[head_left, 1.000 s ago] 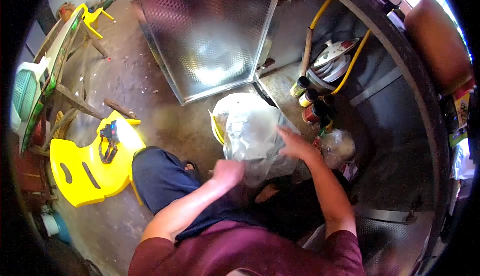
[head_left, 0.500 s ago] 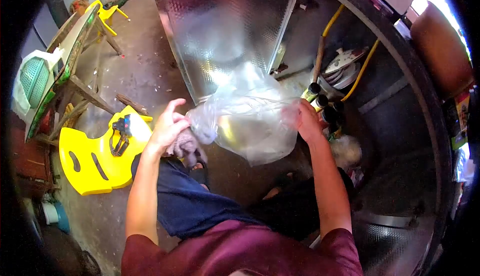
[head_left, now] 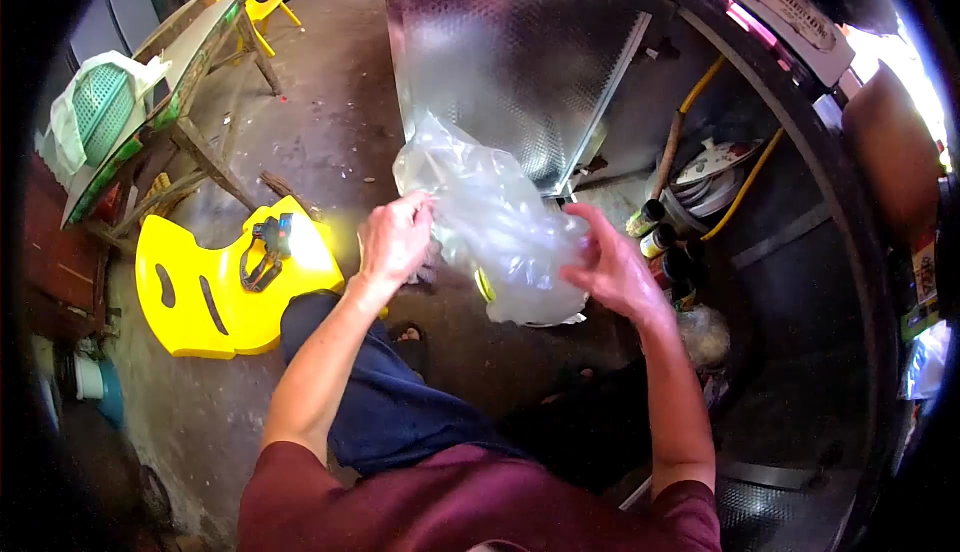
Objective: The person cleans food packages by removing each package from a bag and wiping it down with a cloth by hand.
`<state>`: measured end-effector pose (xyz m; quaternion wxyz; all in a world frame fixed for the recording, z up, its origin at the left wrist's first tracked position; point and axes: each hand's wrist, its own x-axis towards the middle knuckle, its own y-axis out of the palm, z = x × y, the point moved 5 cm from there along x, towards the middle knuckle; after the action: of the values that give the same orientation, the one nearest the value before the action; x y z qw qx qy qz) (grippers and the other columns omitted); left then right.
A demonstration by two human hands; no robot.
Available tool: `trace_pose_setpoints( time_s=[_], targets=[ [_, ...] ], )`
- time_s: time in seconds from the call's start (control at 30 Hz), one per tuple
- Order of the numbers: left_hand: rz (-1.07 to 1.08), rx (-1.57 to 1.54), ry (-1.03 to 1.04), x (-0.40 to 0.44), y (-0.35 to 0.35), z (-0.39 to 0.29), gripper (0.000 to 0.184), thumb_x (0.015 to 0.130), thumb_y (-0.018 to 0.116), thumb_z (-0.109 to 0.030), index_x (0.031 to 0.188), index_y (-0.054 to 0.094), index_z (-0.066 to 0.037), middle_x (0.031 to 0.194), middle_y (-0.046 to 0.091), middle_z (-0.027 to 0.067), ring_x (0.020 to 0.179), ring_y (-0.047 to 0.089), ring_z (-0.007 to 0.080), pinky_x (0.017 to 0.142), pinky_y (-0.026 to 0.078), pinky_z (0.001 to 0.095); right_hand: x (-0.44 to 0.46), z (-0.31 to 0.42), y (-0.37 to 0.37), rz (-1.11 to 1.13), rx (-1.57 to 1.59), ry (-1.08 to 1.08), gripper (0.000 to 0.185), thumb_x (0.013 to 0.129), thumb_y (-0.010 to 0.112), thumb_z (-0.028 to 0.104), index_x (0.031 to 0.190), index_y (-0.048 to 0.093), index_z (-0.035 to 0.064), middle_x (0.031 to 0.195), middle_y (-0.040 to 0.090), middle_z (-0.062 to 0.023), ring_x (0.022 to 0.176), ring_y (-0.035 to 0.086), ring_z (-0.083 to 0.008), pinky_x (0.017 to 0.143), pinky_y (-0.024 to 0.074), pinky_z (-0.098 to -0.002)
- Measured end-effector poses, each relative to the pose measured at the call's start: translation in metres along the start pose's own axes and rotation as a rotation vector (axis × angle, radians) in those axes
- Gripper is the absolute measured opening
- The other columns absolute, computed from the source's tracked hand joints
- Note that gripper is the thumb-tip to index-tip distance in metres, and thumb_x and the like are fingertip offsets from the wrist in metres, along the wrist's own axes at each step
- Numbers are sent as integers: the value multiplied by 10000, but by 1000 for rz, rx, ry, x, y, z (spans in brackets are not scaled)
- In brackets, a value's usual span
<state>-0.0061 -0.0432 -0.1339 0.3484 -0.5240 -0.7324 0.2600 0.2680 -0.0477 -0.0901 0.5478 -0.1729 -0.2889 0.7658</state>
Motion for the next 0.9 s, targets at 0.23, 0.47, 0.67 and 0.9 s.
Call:
trace_pose_setpoints(
  time_s=[0.23, 0.47, 0.67, 0.9],
  targets=[
    [-180, 45, 589, -22, 1, -9, 149, 758, 565, -20, 891, 630, -36, 912, 663, 124, 842, 639, 318, 694, 500, 410, -23, 20, 25, -659, -365, -733, 334, 680, 545, -102, 957, 650, 52, 855, 599, -136, 884, 599, -284, 766, 485, -337],
    [254, 331, 363, -30, 18, 19, 167, 787, 553, -111, 901, 647, -34, 836, 661, 183, 783, 654, 364, 678, 537, 438, -24, -93, 69, 97, -371, -168, 333, 755, 554, -45, 1062, 653, 36, 983, 668, -169, 943, 634, -312, 857, 485, -394],
    [-294, -228, 568, -21, 22, 15, 375, 766, 643, -16, 1122, 533, 29, 930, 652, 181, 803, 649, 362, 696, 527, 413, 0, -23, 27, -353, -269, -317, 256, 824, 507, -14, 1033, 648, 28, 1024, 649, -178, 964, 622, -311, 844, 487, -397],
    [435, -30, 145, -9, 40, 26, 174, 907, 479, -190, 1009, 567, -80, 910, 637, 217, 868, 626, 393, 721, 489, 474, -21, -115, 34, 164, 409, 431, 335, 879, 535, 96, 1214, 548, 100, 858, 652, -140, 896, 617, -194, 877, 472, -392]
  ],
)
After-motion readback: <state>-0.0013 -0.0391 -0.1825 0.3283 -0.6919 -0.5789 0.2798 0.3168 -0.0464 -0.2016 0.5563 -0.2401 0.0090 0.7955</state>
